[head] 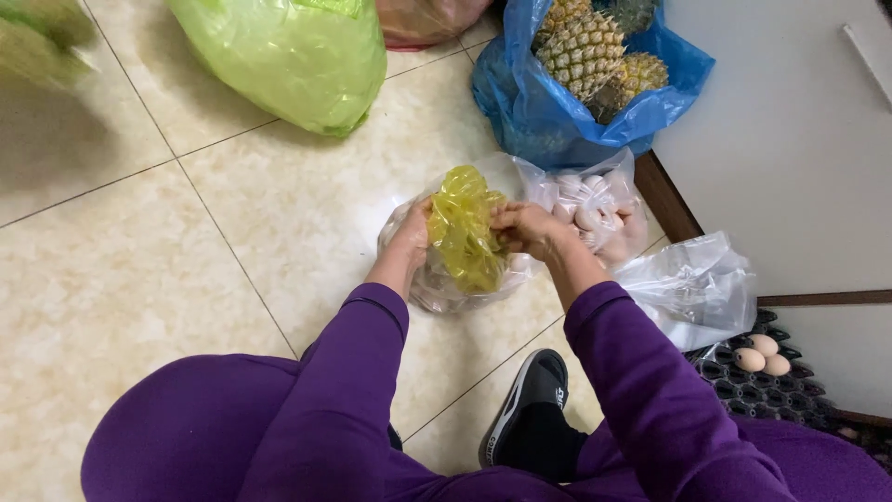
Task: Bagging eggs and grain into smaller plastic bags while sitting on the floor.
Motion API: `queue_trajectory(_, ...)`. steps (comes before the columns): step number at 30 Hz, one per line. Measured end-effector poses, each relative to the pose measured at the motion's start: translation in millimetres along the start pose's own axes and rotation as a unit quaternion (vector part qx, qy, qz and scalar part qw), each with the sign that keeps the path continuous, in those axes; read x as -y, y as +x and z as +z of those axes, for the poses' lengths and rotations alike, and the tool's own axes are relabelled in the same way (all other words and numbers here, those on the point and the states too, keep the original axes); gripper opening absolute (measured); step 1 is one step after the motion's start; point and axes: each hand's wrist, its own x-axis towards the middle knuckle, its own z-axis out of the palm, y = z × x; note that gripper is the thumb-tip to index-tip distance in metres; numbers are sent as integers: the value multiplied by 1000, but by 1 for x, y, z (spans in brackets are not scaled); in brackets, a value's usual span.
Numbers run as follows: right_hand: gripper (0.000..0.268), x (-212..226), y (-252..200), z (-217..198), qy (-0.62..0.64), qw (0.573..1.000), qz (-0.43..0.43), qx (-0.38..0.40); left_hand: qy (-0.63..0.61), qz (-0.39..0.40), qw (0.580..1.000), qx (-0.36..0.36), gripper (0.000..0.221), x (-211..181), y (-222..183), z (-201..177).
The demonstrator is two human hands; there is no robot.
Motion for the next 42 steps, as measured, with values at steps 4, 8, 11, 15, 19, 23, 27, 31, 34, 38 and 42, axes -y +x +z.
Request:
queue_trajectory(4,18,7,-13,-6,18,999,-32,-17,-9,-9,1000,-13,46,-2,0,-1)
queue_trajectory(8,27,3,-1,-21,-10,994,-70,-81,-21,-18,999,-22,47,-2,-5,-4)
queue_trajectory(11,43,12,-5,-7,4,994,-79,-70,-27,-22,999,-32,48,-5,-7,-7)
queue_trajectory(15,57,11,-3,6,4,997,-75,-17,-37,-33,998,-45,50,-8,-8,-10)
queue_trajectory(19,41,5,3,-1,52,995,-77,-42,-44,-39,997,-58,51,-10,-9,-13)
queue_trajectory(23,25,5,-11,-14,88,987,-124,-59,-58,-51,994,-72,54,-10,-10,-12)
queue_trajectory(27,29,8,-29,-11,84,984,-156,-32,-71,-60,992,-89,57,-12,-12,-10)
queue_trajectory(31,38,14,-32,-16,24,986,-162,-6,-91,-50,988,-112,59,-14,-21,-7)
queue_trajectory(34,20,-2,3,-13,-100,973,-200,-60,-106,-25,980,-168,61,-25,-30,-22)
queue_trajectory(38,18,-4,-4,-9,-48,964,-252,-72,-125,-36,971,-200,64,-25,-31,-19)
queue_trajectory(42,17,4,-13,-24,12,955,-287,-72,-132,-63,973,-178,68,-25,-29,-21)
